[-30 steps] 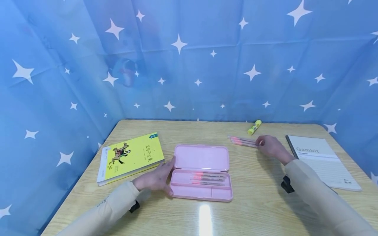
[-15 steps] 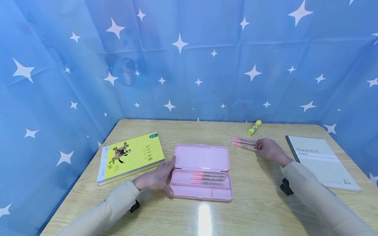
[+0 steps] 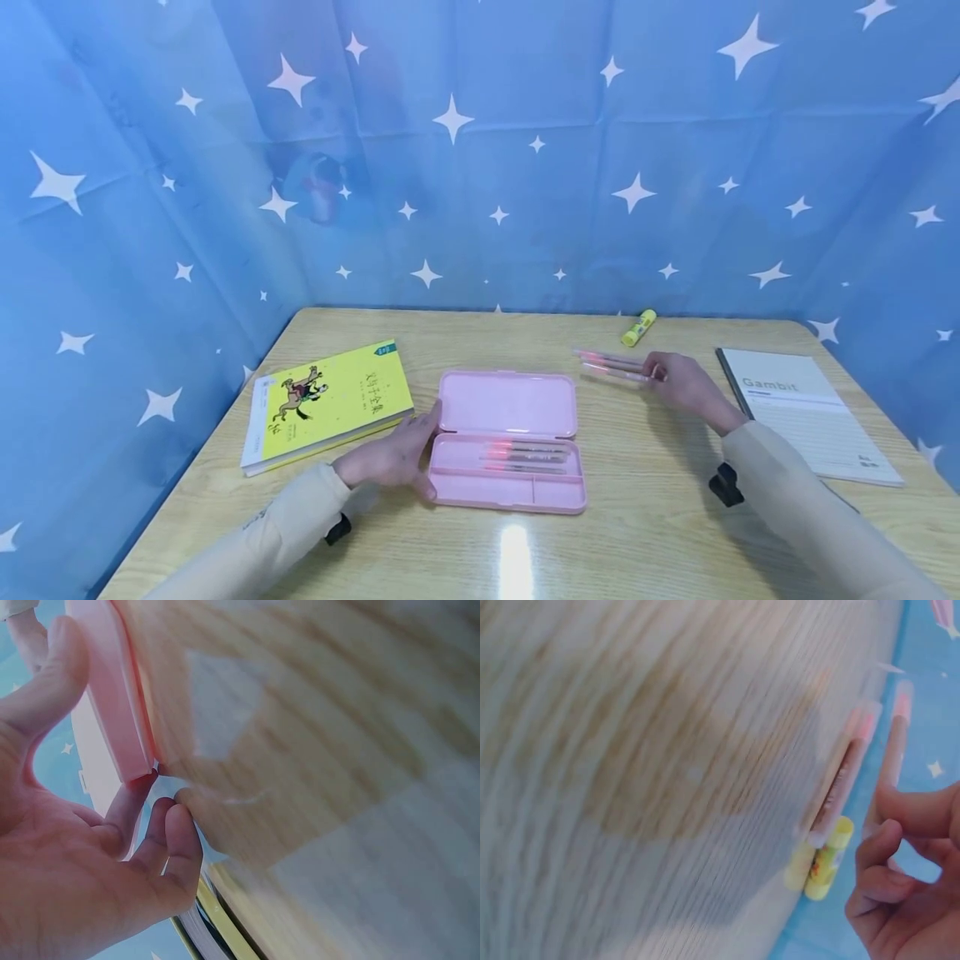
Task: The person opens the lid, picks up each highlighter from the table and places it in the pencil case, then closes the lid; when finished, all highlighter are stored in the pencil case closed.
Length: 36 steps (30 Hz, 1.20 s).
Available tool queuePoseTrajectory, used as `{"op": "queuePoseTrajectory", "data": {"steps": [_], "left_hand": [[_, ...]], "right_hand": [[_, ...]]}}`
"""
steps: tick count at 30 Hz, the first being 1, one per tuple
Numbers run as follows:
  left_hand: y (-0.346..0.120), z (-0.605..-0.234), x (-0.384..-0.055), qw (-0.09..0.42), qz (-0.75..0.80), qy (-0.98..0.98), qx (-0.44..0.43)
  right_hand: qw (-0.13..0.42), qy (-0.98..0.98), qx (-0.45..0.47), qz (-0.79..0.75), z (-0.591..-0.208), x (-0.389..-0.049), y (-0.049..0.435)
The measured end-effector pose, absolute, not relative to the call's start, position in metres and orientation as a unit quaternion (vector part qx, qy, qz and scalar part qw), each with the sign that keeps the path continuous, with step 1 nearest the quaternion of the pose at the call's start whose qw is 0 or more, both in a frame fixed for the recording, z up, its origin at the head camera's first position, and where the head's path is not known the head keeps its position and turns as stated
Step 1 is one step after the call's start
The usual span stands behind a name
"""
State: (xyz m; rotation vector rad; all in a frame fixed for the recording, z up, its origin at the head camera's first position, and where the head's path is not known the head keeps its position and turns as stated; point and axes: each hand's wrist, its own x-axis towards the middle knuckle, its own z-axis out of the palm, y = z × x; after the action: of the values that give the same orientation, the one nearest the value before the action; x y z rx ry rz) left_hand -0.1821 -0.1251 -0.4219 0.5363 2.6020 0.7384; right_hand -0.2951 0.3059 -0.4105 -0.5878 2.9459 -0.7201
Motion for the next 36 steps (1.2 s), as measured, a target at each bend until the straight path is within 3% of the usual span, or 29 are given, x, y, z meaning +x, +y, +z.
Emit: {"op": "queuePoseTrajectory", "data": {"steps": [18,36], "left_hand": [[-0.125,-0.422,-0.183,0.194,0.265,0.926,0.186],[-0.126,-0.422,-0.181,0.198,0.29,0.917,0.189]], "right_hand": [[-0.011,0.94,-0.209,-0.268,-0.377,-0.264,0.26],[-0.028,0.911,-0.277,-0.305,-0.375,-0.234,0.224]]}}
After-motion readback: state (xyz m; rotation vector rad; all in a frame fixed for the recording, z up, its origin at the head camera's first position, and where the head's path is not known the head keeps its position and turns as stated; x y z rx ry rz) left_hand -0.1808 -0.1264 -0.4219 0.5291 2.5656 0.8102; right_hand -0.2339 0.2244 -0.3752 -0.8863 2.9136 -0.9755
